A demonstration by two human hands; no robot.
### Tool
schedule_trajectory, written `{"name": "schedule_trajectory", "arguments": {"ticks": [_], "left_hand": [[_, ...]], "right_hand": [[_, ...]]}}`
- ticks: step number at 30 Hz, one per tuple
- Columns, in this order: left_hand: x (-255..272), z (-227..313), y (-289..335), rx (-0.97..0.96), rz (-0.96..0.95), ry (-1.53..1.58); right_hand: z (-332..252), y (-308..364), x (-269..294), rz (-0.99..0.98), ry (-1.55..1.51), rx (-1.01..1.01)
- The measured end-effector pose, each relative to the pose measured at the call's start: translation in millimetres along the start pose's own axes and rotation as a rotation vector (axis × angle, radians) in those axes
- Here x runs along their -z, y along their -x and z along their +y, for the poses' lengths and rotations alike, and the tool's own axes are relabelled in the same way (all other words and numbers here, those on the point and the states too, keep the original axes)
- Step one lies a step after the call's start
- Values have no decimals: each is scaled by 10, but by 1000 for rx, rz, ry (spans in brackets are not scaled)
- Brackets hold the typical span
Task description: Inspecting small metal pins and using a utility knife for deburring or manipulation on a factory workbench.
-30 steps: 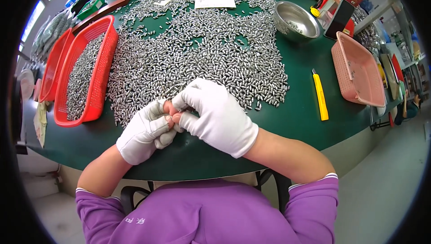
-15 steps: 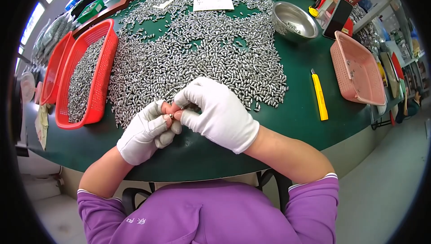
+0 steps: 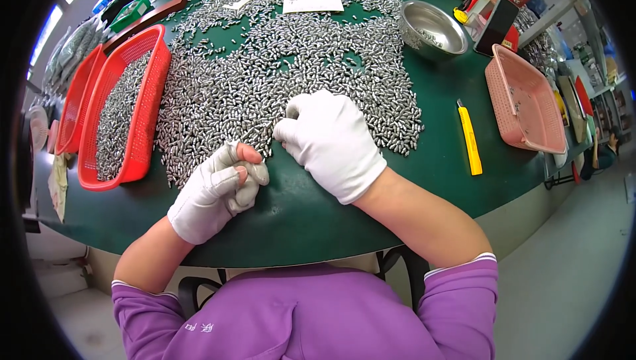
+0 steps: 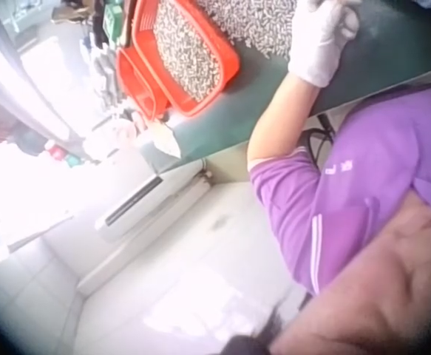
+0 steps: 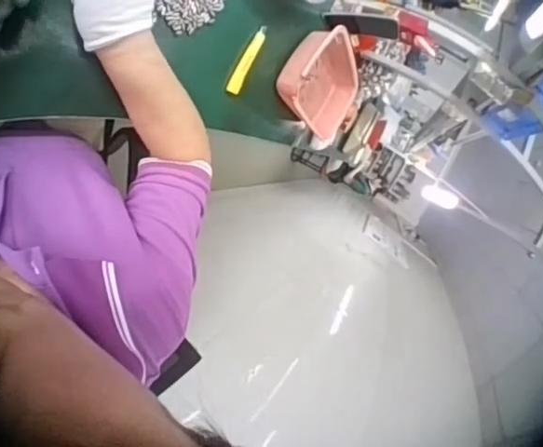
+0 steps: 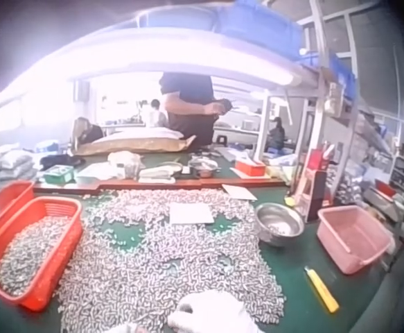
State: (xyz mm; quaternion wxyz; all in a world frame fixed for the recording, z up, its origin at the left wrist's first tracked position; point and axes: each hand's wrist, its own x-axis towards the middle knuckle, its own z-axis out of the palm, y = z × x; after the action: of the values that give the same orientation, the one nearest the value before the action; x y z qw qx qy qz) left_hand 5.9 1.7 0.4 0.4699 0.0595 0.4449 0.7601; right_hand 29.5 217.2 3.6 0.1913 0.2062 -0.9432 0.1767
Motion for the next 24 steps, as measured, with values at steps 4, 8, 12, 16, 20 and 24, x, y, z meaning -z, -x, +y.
{"name": "schedule_trajectory", "arguments": {"ticks": [4, 8, 12, 16, 20, 24], "left_hand": [[2, 12, 5, 23, 21, -15], [-43, 31, 7, 45, 85, -48], [-86, 63, -7, 58, 101, -99], [-76, 38, -2, 53, 60, -96], [-92, 36, 0, 33, 82, -81], [-54, 15, -7, 33, 54, -78]], "right_hand": [[-50, -29, 3, -89, 130, -63], [-73, -3, -18, 17, -118, -55], [-218, 36, 55, -24, -623, -206], [-219, 48, 32, -84, -744, -210], [-235, 46, 56, -80, -736, -227], [-167, 30, 47, 14, -661, -270]]}}
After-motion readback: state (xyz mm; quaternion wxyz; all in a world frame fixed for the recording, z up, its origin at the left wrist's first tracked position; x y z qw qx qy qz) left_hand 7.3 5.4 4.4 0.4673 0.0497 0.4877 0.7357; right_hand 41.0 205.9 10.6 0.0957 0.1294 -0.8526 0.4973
